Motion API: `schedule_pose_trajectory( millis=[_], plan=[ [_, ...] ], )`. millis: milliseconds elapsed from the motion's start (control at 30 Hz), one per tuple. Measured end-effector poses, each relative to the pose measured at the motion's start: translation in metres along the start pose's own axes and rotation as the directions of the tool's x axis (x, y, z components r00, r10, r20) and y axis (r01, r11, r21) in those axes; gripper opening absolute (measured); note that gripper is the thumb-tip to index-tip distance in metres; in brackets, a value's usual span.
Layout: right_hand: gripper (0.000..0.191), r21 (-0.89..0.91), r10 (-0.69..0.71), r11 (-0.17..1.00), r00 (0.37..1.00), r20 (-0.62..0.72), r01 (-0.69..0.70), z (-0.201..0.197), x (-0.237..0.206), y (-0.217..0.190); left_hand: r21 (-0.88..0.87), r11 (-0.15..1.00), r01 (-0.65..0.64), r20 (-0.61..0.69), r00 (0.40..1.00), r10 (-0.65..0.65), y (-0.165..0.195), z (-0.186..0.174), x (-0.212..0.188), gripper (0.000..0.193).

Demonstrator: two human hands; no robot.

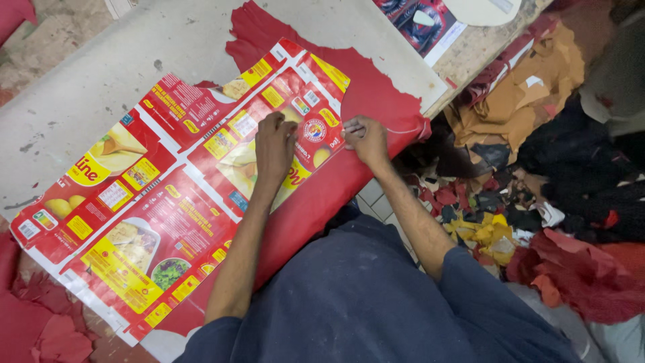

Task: The person lays a paper pattern over a red leather hide on the workbench, aligns it, and traces around it with chalk. They reposition the pattern, use a ruler to draw straight guide lines on the leather, and place a printed board on the pattern to hold it flat while smoothing the leather.

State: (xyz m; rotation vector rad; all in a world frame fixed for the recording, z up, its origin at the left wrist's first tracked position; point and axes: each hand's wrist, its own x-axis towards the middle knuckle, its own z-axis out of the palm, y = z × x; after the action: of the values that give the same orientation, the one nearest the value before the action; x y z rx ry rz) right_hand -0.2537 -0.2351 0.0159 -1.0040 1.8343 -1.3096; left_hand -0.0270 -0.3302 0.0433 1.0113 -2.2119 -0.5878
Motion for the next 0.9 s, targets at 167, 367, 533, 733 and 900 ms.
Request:
schedule_pose_trajectory(
  millis=[167, 367, 533, 733, 900],
  plan=[
    [0.017, -0.049, -0.030, 0.998, 0.996, 0.085, 0.034, -0.013, 0.006, -0.012, 0.040, 0.999, -0.023, -0.080, 0.996, 0.026, 0.010, 0.029, 0.048, 0.047],
    [0.022, -0.219, -0.051, 0.968, 0.945, 0.322, 0.127, -0.051, 0.037, -0.023, 0.066, 0.993, 0.098, -0.126, 0.988, -0.089, 0.023, 0.046, 0.056, 0.048],
    [0.026, -0.354, -0.306, 0.836, 0.892, 0.333, 0.419, -0.070, 0.092, -0.043, 0.173, 0.978, 0.115, -0.220, 0.973, -0.075, 0.033, 0.051, 0.060, 0.057],
    [0.047, -0.515, -0.417, 0.652, 0.831, 0.370, 0.556, -0.046, 0.145, -0.065, 0.173, 0.948, 0.266, -0.374, 0.909, -0.186, 0.028, 0.058, 0.063, 0.063],
    [0.044, -0.483, -0.375, 0.695, 0.842, 0.388, 0.532, -0.037, 0.161, -0.061, -0.002, 0.923, 0.384, -0.466, 0.816, -0.341, 0.015, 0.065, 0.064, 0.045]
  ],
)
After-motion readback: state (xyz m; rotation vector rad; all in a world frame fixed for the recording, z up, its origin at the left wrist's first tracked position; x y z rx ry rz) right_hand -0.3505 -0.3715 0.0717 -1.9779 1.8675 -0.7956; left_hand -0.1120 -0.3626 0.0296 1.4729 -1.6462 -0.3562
